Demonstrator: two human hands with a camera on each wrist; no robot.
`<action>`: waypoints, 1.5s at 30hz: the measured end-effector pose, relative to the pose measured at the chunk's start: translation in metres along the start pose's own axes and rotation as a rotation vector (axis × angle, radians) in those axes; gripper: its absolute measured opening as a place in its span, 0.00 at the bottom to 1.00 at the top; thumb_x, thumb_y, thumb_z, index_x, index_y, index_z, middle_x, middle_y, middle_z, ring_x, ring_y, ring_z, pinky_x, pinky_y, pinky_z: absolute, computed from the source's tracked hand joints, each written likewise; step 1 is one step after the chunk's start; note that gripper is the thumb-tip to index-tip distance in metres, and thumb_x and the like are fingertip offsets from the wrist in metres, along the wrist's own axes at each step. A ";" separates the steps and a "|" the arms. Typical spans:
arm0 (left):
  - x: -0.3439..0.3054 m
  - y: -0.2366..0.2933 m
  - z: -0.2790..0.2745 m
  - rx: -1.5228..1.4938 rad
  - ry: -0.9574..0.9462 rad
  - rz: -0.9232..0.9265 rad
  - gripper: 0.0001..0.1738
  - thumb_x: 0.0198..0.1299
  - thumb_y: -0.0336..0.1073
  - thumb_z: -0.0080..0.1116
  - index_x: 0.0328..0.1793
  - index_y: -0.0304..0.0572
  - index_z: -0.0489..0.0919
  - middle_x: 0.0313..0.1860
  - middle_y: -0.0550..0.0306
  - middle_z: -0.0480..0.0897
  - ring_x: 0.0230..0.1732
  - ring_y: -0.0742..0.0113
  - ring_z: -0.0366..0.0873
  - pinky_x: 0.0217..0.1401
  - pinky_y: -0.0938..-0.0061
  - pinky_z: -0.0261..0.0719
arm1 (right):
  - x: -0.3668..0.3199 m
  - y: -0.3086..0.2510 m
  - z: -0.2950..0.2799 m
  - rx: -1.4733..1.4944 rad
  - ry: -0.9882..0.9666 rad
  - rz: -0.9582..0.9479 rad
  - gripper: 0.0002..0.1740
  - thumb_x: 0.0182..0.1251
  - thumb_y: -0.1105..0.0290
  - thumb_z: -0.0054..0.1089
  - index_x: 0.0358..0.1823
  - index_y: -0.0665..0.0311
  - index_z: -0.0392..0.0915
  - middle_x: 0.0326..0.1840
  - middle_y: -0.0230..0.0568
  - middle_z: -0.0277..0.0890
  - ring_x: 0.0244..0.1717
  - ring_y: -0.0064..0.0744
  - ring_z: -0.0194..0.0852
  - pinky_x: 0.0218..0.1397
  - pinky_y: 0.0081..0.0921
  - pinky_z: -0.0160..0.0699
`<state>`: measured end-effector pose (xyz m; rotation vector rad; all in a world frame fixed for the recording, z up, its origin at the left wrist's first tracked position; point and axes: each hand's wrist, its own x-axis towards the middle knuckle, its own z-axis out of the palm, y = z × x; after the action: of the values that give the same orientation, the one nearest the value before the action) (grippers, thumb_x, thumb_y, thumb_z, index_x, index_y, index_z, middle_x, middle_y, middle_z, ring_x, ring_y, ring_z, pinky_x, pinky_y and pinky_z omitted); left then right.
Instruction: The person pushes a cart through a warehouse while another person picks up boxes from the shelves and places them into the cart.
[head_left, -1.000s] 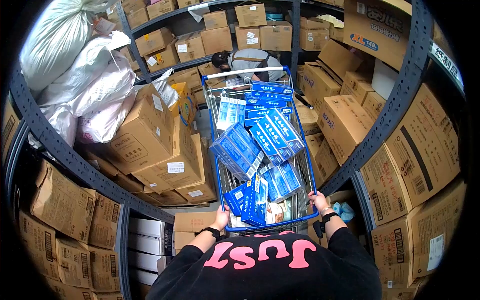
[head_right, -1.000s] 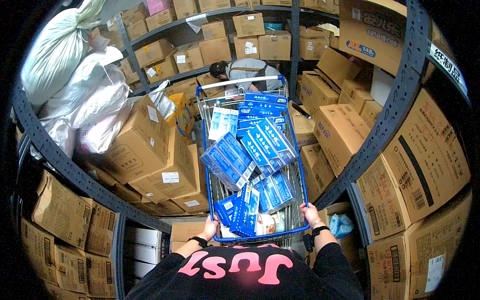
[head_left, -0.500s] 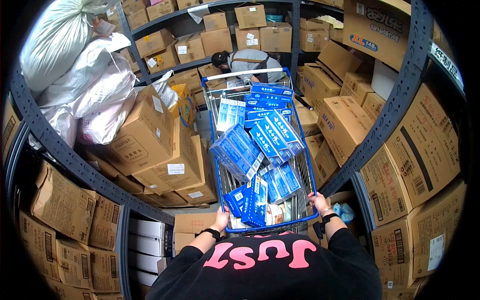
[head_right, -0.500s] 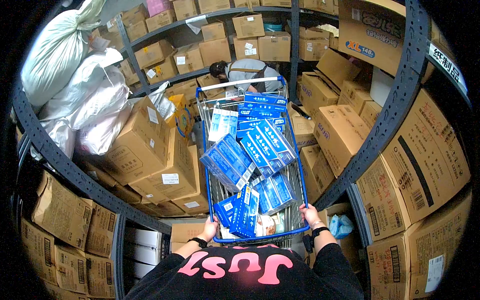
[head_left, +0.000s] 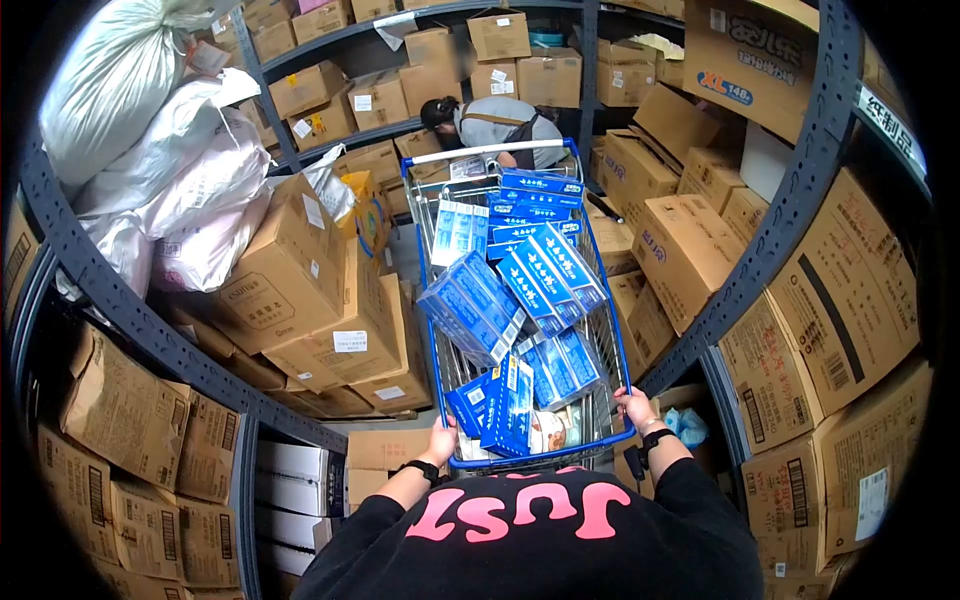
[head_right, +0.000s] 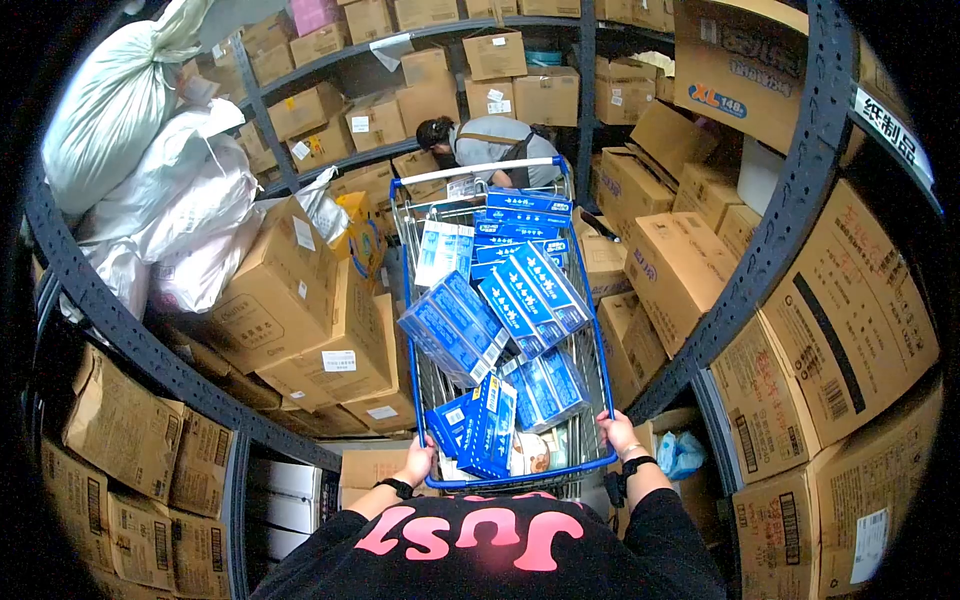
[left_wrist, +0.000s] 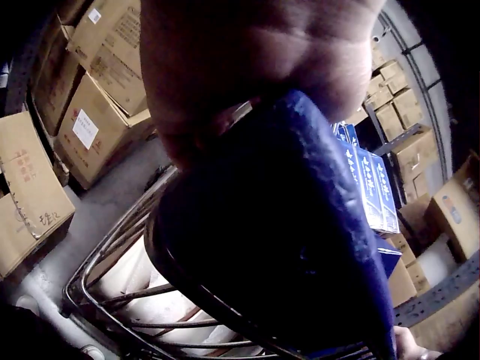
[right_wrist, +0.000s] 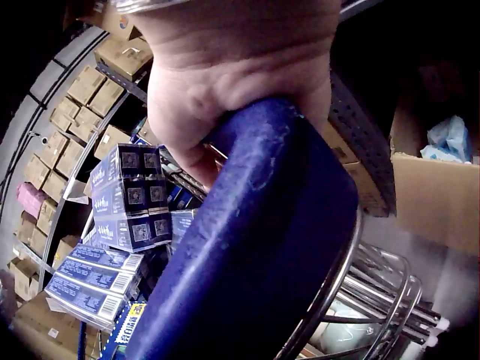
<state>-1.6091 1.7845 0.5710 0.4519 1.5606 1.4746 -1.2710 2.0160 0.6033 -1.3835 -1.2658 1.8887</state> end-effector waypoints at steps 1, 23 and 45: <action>-0.001 0.000 0.000 -0.003 -0.003 -0.012 0.14 0.41 0.19 0.36 0.31 0.49 0.61 0.17 0.63 0.62 0.14 0.74 0.58 0.13 0.79 0.55 | 0.002 0.002 -0.001 -0.003 -0.003 -0.010 0.04 0.52 0.76 0.45 0.25 0.57 0.67 0.15 0.29 0.61 0.15 0.21 0.60 0.16 0.19 0.61; 0.000 0.002 0.002 -0.001 0.010 -0.003 0.13 0.41 0.20 0.36 0.31 0.49 0.61 0.18 0.63 0.63 0.15 0.73 0.59 0.14 0.78 0.56 | 0.009 0.003 -0.003 0.015 0.003 -0.011 0.04 0.52 0.76 0.44 0.25 0.58 0.67 0.17 0.29 0.62 0.15 0.21 0.59 0.16 0.20 0.60; 0.005 -0.005 -0.003 0.002 0.020 0.024 0.11 0.42 0.20 0.37 0.30 0.48 0.62 0.17 0.63 0.64 0.14 0.72 0.61 0.13 0.78 0.59 | 0.004 -0.001 0.001 0.008 -0.002 -0.020 0.03 0.51 0.76 0.45 0.25 0.58 0.66 0.15 0.30 0.61 0.15 0.21 0.60 0.16 0.19 0.60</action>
<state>-1.6120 1.7854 0.5647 0.4593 1.5775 1.5005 -1.2737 2.0186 0.6021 -1.3603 -1.2676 1.8795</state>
